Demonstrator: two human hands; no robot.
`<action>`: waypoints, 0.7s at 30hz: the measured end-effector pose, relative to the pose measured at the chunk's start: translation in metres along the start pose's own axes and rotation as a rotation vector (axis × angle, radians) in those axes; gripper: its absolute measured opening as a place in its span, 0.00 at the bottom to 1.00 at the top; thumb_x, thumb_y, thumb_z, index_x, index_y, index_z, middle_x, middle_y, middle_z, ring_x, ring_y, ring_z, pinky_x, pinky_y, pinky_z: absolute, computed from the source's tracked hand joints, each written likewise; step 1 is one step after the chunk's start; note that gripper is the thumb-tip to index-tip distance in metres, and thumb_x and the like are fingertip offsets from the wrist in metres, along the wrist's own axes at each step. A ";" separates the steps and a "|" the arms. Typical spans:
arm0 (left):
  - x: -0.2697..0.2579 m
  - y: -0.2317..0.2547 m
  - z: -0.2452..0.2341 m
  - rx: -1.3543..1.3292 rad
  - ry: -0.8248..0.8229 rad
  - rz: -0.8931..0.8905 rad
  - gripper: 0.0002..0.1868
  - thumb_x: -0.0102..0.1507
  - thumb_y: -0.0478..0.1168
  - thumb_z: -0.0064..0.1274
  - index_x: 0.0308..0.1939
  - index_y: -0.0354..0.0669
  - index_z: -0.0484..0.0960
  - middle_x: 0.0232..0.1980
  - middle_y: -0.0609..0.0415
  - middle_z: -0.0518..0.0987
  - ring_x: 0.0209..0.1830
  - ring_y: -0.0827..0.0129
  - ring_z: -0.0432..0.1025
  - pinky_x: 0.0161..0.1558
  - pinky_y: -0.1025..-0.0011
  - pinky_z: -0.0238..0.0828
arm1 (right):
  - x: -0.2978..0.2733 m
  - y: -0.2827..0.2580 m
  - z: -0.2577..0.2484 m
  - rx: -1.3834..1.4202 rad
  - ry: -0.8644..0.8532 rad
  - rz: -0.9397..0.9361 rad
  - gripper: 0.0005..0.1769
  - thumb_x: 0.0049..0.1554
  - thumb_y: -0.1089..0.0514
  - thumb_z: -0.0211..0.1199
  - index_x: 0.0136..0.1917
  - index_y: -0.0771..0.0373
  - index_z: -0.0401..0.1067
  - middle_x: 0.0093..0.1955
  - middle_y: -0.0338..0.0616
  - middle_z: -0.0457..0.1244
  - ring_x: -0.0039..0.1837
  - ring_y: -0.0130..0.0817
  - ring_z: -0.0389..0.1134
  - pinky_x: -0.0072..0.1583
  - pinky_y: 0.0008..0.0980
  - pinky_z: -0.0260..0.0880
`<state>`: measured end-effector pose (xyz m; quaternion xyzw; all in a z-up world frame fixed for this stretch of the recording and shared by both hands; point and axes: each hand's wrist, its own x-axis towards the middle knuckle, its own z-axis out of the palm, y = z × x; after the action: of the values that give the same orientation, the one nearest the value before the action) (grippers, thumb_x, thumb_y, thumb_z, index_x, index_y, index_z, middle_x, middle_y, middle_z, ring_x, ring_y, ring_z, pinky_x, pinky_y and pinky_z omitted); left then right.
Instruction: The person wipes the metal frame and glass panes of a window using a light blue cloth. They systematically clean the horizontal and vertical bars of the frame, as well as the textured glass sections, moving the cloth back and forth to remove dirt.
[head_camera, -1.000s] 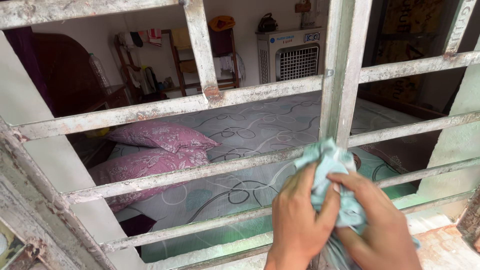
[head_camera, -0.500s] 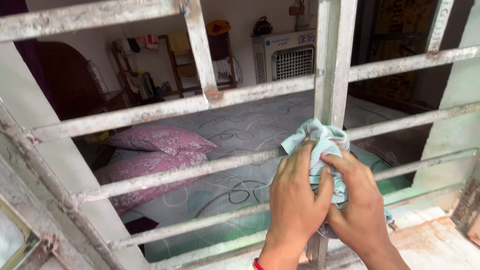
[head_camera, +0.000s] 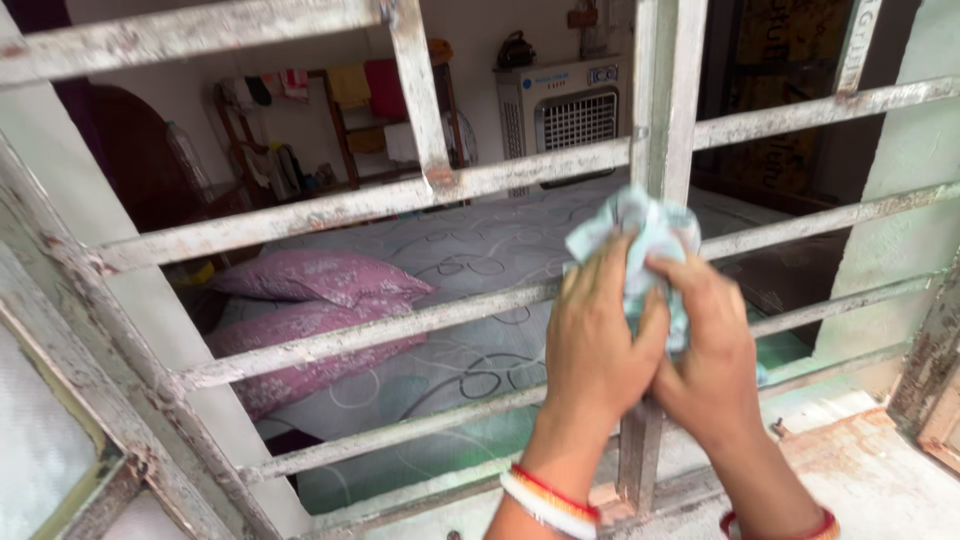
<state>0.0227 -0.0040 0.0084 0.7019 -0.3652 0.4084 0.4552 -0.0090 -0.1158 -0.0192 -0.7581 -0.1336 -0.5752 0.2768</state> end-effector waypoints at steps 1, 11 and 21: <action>-0.006 0.003 0.000 0.018 -0.023 -0.031 0.28 0.64 0.43 0.50 0.66 0.34 0.72 0.65 0.38 0.77 0.63 0.43 0.71 0.64 0.54 0.67 | -0.006 -0.001 -0.002 0.017 -0.017 0.046 0.27 0.54 0.67 0.60 0.67 0.60 0.67 0.72 0.57 0.62 0.70 0.56 0.63 0.68 0.47 0.62; -0.022 0.041 0.012 -0.062 0.062 -0.044 0.26 0.65 0.43 0.51 0.66 0.37 0.75 0.65 0.41 0.79 0.66 0.46 0.72 0.67 0.57 0.68 | -0.010 0.011 -0.046 0.125 -0.052 -0.020 0.36 0.42 0.70 0.58 0.67 0.59 0.69 0.68 0.54 0.64 0.69 0.54 0.65 0.71 0.44 0.63; -0.021 0.056 0.068 0.103 0.189 -0.237 0.29 0.61 0.45 0.53 0.65 0.38 0.76 0.62 0.40 0.80 0.63 0.46 0.73 0.63 0.57 0.69 | 0.011 0.062 -0.074 0.176 -0.271 -0.130 0.42 0.36 0.69 0.63 0.66 0.56 0.68 0.72 0.59 0.60 0.68 0.60 0.61 0.66 0.48 0.63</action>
<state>-0.0189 -0.0825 -0.0086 0.7210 -0.2138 0.4343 0.4959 -0.0328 -0.2101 -0.0117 -0.7912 -0.2684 -0.4705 0.2837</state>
